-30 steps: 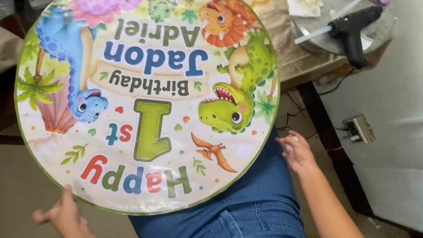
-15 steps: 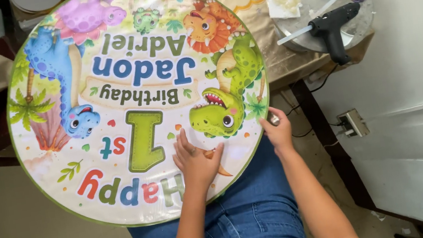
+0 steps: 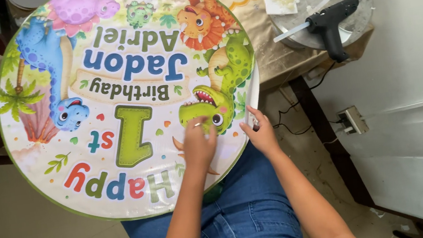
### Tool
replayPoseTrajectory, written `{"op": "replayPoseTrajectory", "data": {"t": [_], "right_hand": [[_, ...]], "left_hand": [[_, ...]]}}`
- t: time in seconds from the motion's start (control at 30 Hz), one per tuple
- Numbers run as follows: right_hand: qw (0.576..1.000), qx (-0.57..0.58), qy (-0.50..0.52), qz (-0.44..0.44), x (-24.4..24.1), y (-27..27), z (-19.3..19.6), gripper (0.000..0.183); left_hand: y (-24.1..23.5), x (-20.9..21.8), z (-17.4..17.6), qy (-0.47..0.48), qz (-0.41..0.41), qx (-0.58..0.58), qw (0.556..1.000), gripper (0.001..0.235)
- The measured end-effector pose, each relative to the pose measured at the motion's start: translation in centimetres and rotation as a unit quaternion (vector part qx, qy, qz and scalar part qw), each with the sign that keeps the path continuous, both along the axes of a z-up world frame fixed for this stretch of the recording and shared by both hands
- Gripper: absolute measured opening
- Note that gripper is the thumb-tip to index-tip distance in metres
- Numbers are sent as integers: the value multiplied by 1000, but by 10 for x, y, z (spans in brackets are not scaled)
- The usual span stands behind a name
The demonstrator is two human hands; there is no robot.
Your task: Decorating a large circular birthday sign with dinosaur graphics using a glue gun.
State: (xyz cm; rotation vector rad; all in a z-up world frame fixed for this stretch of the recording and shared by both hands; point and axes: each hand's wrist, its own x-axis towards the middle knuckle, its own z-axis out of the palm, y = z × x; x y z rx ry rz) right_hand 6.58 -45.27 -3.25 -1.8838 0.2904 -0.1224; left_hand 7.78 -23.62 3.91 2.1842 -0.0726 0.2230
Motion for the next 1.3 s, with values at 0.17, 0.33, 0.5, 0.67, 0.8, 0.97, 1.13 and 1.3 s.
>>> {"op": "replayPoseTrajectory", "data": {"t": [0.17,0.33,0.5,0.67,0.8,0.97,1.13,1.3], "right_hand": [[994,100,-19,28,5,-24,-3,40],[999,31,-10,21,5,-44,-9,32],[996,81,17,28,10,-61,-15,36],[988,143,37,-56,56,-91,-39,53],[985,134,69,-83,125,-116,-41,63],[993,64,74,-61,177,-138,-37,67],[946,-318,-36,-48,145,-143,-17,49],[944,-269,157,-112,75,-103,155,50]], "left_hand": [[-69,23,-7,1,-99,-37,994,29],[-100,35,-20,132,-97,37,986,40],[-101,40,-32,110,-87,85,986,29],[-85,48,-44,158,-62,2,986,21],[-81,53,-53,144,-95,-19,985,23],[-76,56,-52,180,-105,-37,977,26],[-71,56,-35,284,-106,-140,943,25],[-68,63,-35,263,-137,-126,947,22]]}}
